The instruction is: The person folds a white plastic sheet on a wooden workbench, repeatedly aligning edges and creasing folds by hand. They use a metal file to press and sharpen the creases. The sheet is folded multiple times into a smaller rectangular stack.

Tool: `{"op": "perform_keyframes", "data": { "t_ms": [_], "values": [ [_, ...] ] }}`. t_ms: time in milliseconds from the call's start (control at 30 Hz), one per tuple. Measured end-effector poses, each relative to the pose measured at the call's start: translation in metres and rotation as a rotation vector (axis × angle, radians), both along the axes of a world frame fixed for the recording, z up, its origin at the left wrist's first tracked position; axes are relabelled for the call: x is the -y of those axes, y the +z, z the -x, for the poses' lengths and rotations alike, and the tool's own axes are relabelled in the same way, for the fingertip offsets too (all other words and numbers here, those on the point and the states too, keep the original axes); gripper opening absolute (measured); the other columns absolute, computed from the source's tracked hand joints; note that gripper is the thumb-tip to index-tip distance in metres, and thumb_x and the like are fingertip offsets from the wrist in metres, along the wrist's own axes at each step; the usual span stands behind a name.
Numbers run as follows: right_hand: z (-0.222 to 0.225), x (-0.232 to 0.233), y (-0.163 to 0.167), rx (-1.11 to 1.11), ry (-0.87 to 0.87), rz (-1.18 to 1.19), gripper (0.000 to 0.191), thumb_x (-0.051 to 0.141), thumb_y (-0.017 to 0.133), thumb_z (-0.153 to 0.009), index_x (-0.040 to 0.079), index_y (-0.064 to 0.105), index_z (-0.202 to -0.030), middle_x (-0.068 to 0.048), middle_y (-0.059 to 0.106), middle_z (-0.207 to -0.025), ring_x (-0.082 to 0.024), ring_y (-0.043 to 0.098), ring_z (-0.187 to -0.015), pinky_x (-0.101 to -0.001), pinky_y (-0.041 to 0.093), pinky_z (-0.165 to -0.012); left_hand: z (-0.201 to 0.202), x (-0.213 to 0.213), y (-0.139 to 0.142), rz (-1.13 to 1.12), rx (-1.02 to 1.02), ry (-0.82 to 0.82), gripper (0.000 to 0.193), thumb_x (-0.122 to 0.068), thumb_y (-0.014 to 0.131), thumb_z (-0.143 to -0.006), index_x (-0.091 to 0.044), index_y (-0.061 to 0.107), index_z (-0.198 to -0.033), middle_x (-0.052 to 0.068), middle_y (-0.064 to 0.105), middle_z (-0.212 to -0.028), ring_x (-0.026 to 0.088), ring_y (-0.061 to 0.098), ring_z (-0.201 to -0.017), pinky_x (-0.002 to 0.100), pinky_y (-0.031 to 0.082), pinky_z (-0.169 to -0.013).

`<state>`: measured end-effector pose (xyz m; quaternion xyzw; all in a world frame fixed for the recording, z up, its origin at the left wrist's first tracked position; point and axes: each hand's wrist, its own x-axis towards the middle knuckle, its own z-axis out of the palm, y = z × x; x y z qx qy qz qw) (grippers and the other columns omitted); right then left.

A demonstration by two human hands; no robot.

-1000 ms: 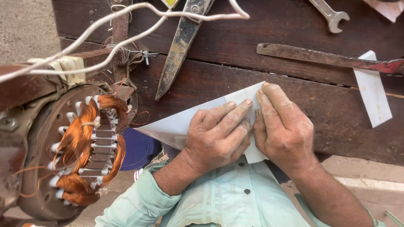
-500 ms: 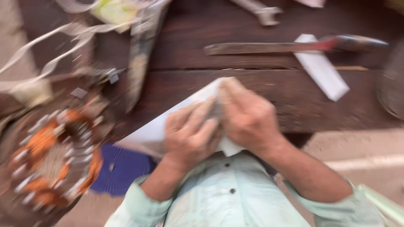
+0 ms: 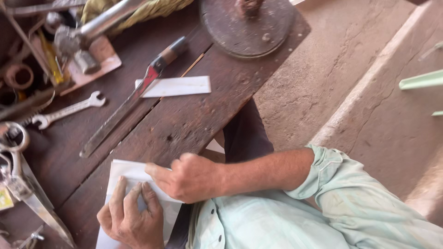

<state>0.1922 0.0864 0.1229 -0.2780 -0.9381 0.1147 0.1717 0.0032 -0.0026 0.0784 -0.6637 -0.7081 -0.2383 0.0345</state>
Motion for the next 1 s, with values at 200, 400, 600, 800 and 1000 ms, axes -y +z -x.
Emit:
{"op": "perform_keyframes", "data": {
  "t_ms": [200, 400, 600, 800, 1000],
  "values": [
    [-0.038, 0.022, -0.01, -0.186, -0.046, -0.091, 0.024, 0.014, 0.061, -0.094, -0.003, 0.075, -0.105, -0.02, 0.065, -0.127, -0.014, 0.057, -0.054, -0.0294, 0.044, -0.046, -0.008, -0.002, 0.003, -0.029, -0.018, 0.003, 0.011, -0.023, 0.084, -0.096, -0.015, 0.077, -0.098, 0.002, 0.075, -0.123, 0.023, 0.062, -0.098, 0.032, 0.049, -0.088],
    [-0.021, 0.011, -0.018, -0.151, -0.021, -0.152, 0.019, 0.015, 0.062, -0.093, 0.003, 0.073, -0.083, -0.018, 0.07, -0.117, -0.016, 0.059, -0.051, -0.0318, 0.044, -0.043, -0.005, -0.01, 0.007, -0.054, -0.074, 0.014, 0.017, -0.025, 0.082, -0.103, -0.011, 0.075, -0.097, 0.004, 0.075, -0.123, 0.021, 0.067, -0.106, 0.035, 0.05, -0.094],
    [-0.001, -0.014, -0.022, -0.268, -0.013, -0.141, 0.021, 0.015, 0.062, -0.093, 0.002, 0.073, -0.081, -0.019, 0.069, -0.113, -0.017, 0.063, -0.054, -0.0334, 0.048, -0.042, 0.006, -0.022, 0.005, -0.048, -0.162, 0.109, 0.017, -0.029, 0.077, -0.105, -0.012, 0.076, -0.102, 0.001, 0.074, -0.122, 0.021, 0.065, -0.108, 0.033, 0.051, -0.096],
    [-0.015, -0.013, -0.022, -0.188, 0.041, -0.076, 0.022, 0.013, 0.062, -0.095, -0.001, 0.073, -0.082, -0.021, 0.07, -0.118, -0.016, 0.065, -0.055, -0.0331, 0.05, -0.044, 0.008, -0.023, 0.005, -0.019, -0.231, 0.091, 0.014, -0.028, 0.074, -0.109, -0.018, 0.081, -0.117, 0.001, 0.07, -0.119, 0.019, 0.061, -0.101, 0.031, 0.05, -0.091],
    [-0.037, -0.004, -0.016, -0.158, 0.017, -0.112, 0.019, 0.012, 0.063, -0.093, -0.004, 0.074, -0.091, -0.023, 0.069, -0.122, -0.013, 0.064, -0.052, -0.0303, 0.049, -0.043, 0.011, -0.026, 0.0, 0.018, -0.249, 0.12, 0.015, -0.031, 0.074, -0.112, -0.019, 0.081, -0.118, -0.001, 0.068, -0.119, 0.016, 0.059, -0.103, 0.029, 0.051, -0.093]
  ]
}}
